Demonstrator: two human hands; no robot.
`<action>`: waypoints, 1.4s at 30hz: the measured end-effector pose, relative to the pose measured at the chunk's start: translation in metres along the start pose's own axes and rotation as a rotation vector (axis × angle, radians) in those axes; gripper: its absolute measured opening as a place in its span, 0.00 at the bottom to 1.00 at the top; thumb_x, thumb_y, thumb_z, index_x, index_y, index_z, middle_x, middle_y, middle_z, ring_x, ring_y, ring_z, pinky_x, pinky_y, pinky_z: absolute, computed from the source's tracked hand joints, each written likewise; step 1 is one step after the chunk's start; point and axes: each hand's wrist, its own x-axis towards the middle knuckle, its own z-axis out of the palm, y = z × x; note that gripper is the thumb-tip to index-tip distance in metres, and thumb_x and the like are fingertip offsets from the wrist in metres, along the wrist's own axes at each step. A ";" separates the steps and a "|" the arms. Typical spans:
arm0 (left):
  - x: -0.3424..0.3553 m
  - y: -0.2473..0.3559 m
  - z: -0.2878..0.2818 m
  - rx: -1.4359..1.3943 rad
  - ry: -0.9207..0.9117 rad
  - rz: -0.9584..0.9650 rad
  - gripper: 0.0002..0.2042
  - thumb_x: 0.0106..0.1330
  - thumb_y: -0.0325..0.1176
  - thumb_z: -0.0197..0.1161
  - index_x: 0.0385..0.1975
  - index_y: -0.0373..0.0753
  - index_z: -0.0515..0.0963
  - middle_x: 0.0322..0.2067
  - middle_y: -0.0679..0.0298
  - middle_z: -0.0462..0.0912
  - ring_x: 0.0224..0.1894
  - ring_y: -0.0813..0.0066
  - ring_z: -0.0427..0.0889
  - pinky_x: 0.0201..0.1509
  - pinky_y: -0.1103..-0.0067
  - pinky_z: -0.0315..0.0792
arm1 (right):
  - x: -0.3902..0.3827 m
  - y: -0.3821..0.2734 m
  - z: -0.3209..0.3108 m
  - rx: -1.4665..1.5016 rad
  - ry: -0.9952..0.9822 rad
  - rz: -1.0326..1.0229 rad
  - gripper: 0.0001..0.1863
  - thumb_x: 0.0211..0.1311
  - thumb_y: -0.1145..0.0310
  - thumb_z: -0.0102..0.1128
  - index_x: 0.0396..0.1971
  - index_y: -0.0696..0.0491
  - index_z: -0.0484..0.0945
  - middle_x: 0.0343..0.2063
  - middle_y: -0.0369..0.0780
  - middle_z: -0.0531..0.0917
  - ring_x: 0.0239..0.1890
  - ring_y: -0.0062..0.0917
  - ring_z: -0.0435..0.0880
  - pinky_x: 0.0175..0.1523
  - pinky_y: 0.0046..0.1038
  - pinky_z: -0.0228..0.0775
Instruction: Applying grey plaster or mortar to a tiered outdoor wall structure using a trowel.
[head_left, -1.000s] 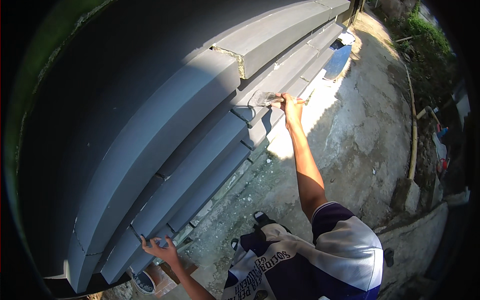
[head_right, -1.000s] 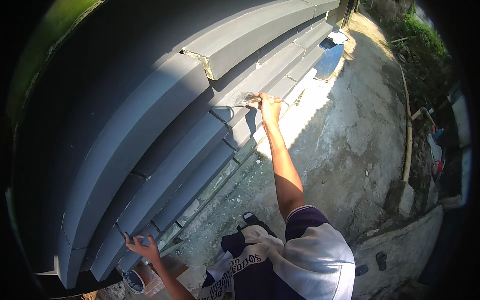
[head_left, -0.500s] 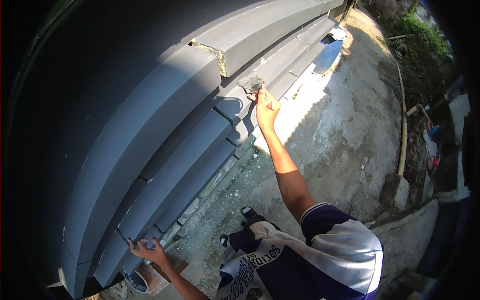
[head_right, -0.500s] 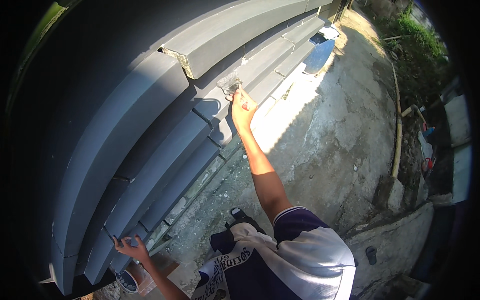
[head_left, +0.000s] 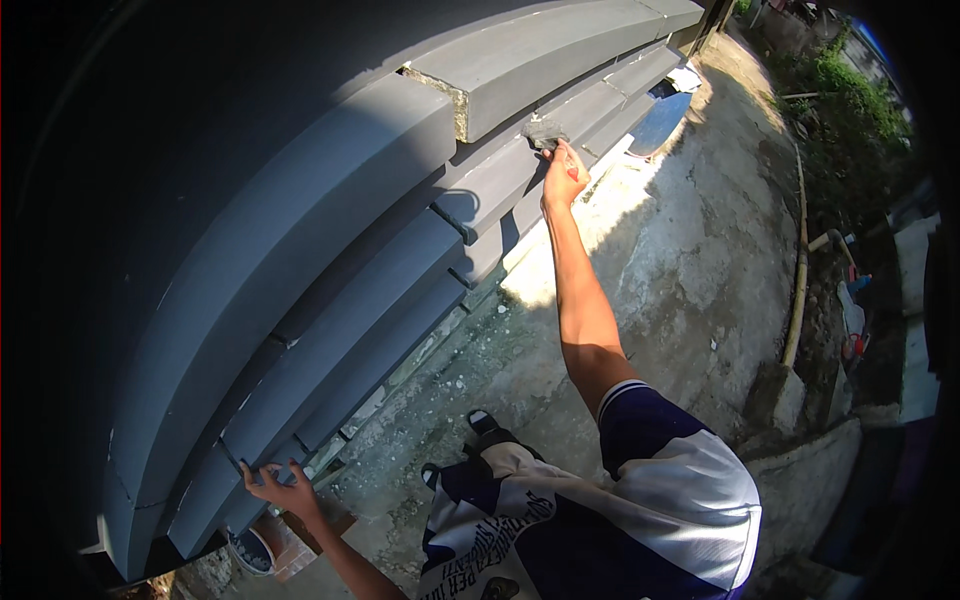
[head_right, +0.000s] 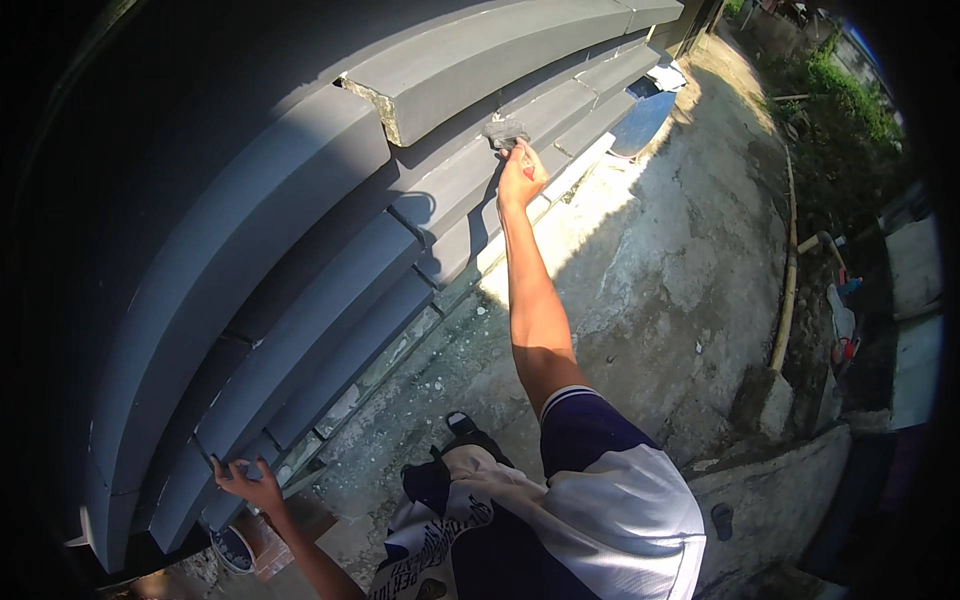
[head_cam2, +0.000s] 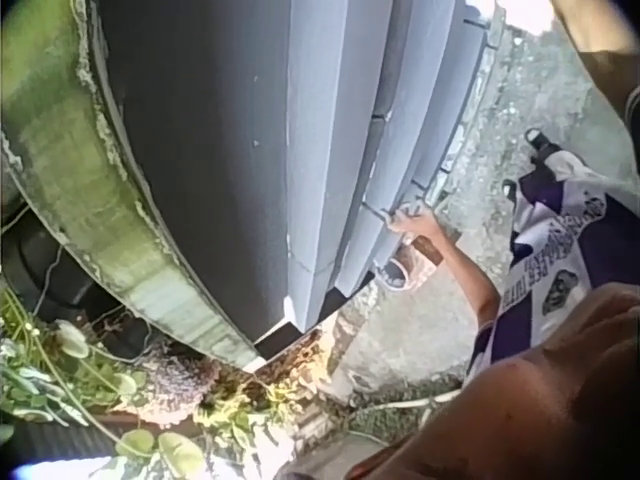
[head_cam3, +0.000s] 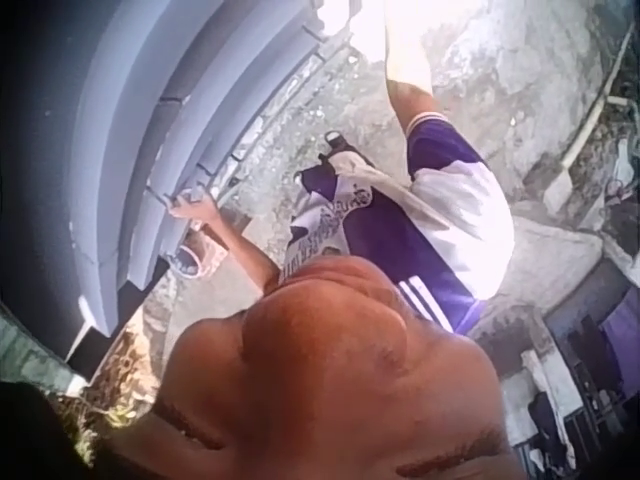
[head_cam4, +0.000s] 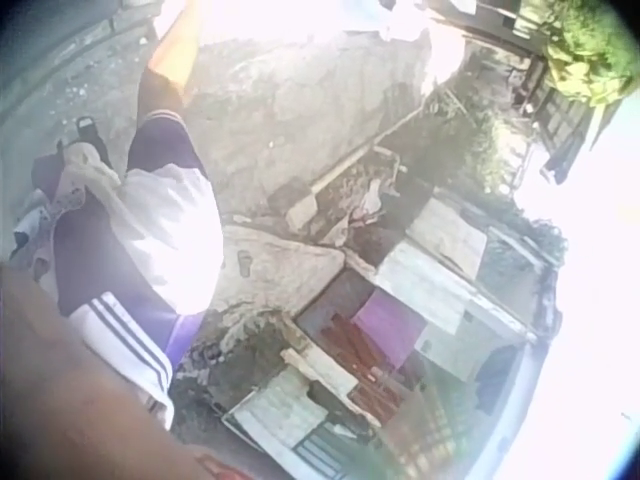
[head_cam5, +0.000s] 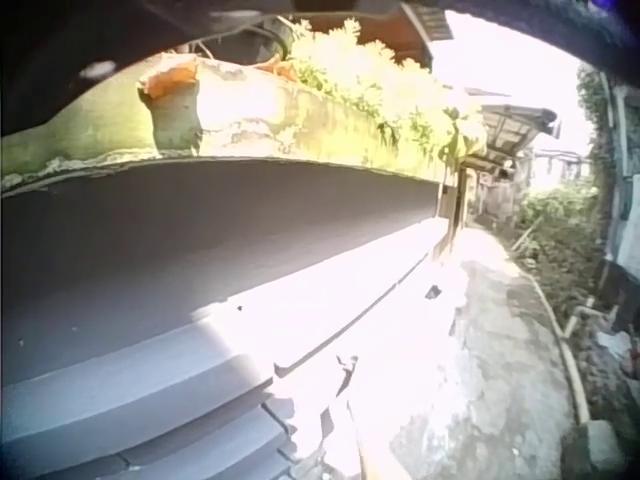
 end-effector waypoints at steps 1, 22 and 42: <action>0.001 0.001 0.002 -0.009 -0.008 -0.018 0.11 0.55 0.31 0.66 0.30 0.38 0.70 0.64 0.43 0.62 0.61 0.45 0.64 0.62 0.57 0.57 | -0.014 -0.002 -0.004 0.025 -0.029 0.013 0.11 0.66 0.76 0.55 0.43 0.64 0.82 0.30 0.41 0.86 0.31 0.23 0.87 0.39 0.20 0.78; -0.002 0.001 0.002 -0.069 0.017 -0.050 0.09 0.55 0.30 0.64 0.28 0.38 0.70 0.65 0.44 0.62 0.62 0.48 0.63 0.63 0.58 0.57 | -0.056 -0.028 -0.019 0.041 -0.162 0.076 0.12 0.68 0.71 0.59 0.44 0.64 0.82 0.32 0.43 0.87 0.31 0.24 0.87 0.40 0.21 0.78; -0.007 -0.013 0.000 -0.161 -0.004 -0.073 0.10 0.52 0.29 0.64 0.27 0.37 0.69 0.65 0.45 0.63 0.63 0.44 0.63 0.63 0.56 0.57 | 0.079 -0.077 0.002 -0.847 -0.528 -0.557 0.13 0.49 0.69 0.71 0.35 0.57 0.86 0.28 0.50 0.86 0.32 0.36 0.89 0.41 0.30 0.79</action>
